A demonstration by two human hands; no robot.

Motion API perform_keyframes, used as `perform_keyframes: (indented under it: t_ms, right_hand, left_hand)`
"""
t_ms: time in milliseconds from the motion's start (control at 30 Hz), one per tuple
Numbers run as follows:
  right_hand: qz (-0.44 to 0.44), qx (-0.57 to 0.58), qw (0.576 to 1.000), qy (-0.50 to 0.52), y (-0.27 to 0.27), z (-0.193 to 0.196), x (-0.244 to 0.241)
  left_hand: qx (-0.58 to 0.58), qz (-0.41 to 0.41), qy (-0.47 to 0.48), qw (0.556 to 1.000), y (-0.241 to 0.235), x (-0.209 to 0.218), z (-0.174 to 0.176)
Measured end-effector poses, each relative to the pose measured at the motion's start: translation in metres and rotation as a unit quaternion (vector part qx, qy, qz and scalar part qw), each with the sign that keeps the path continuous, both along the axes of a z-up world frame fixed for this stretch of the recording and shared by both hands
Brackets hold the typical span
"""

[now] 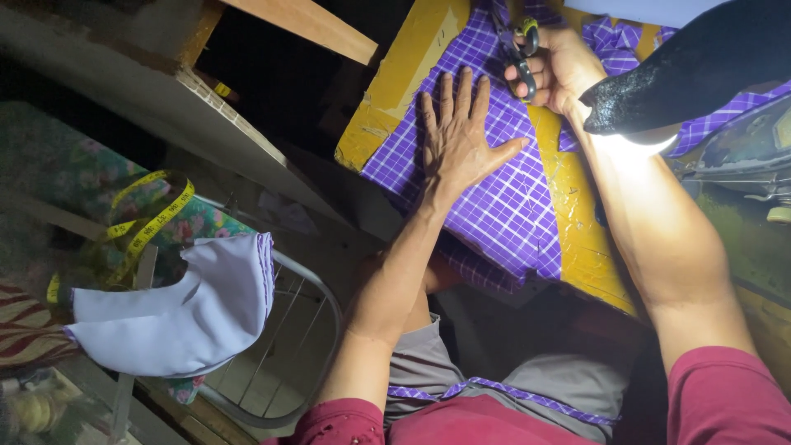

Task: Using scissors to cut strips or shapes from a piece of purple checkered fabric on a work table.

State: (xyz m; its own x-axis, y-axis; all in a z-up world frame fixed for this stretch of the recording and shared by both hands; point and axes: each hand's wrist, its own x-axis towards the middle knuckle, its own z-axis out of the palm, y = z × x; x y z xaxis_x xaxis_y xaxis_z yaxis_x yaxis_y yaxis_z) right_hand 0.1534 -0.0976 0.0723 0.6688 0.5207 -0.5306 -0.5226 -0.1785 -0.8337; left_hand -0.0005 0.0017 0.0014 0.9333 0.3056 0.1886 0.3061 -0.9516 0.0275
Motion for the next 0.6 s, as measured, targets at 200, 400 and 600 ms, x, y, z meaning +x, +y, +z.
perform_keyframes:
  t_ms: [200, 400, 600]
  right_hand:
    - [-0.025, -0.031, 0.999, -0.009, 0.007, -0.004, 0.015]
    - [0.030, -0.054, 0.995, -0.074, 0.001, -0.005, 0.014]
    - [0.019, -0.048, 0.972, -0.230, -0.075, 0.030, -0.099]
  left_hand:
    - [0.000, 0.002, 0.004, 1.000, 0.000, 0.001, 0.000]
    - [-0.003, 0.003, 0.022, 1.000, 0.004, 0.004, 0.003]
    - [0.009, -0.008, -0.086, 0.996, 0.001, 0.004, -0.017]
